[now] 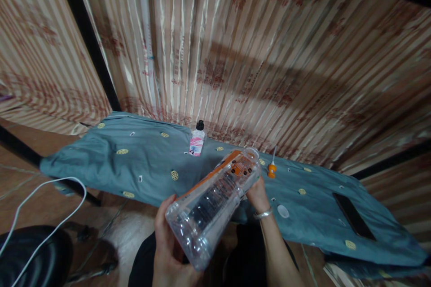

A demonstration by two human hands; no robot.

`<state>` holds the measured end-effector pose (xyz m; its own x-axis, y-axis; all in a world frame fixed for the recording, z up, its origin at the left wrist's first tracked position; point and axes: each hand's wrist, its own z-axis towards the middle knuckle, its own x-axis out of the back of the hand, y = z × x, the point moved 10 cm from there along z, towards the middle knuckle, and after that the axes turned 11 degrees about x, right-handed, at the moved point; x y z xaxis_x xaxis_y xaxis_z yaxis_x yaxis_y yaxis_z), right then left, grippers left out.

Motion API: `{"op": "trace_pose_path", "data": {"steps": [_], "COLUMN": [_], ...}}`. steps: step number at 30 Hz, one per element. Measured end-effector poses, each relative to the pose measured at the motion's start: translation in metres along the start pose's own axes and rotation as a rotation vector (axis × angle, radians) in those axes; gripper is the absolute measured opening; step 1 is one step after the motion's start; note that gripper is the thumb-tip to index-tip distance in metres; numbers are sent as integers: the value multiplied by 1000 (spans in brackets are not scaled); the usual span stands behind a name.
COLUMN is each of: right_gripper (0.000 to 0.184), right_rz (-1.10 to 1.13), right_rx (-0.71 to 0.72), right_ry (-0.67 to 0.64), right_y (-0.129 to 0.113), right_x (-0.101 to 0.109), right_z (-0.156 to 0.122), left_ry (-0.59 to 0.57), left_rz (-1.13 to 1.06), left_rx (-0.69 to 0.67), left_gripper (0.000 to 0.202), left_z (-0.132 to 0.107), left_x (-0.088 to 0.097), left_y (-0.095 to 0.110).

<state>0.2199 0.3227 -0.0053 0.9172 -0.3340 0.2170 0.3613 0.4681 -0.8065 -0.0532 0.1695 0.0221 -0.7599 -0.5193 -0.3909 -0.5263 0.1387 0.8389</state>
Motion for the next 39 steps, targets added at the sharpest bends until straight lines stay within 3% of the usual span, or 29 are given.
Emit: {"op": "trace_pose_path", "data": {"steps": [3, 11, 17, 22, 29, 39], "right_gripper": [67, 65, 63, 67, 66, 67], "right_rz": [16, 17, 5, 4, 8, -5], "right_rx": [-4, 7, 19, 13, 8, 28], "right_ry": [-3, 5, 7, -9, 5, 0], "right_y": [1, 2, 3, 3, 3, 3], "right_x": [-1, 0, 0, -1, 2, 1], "right_z": [0, 0, 0, -1, -1, -1], "left_ry": [-22, -57, -35, -65, -20, -46], "left_rz": [26, 38, 23, 67, 54, 15], "left_rx": [-28, -48, -33, -75, -68, 14], "left_gripper": [94, 108, 87, 107, 95, 90], "left_z": [1, 2, 0, 3, 2, -2], "left_x": [0, 0, -1, 1, 1, -3], "left_y": [0, 1, 2, 1, 1, 0]}}
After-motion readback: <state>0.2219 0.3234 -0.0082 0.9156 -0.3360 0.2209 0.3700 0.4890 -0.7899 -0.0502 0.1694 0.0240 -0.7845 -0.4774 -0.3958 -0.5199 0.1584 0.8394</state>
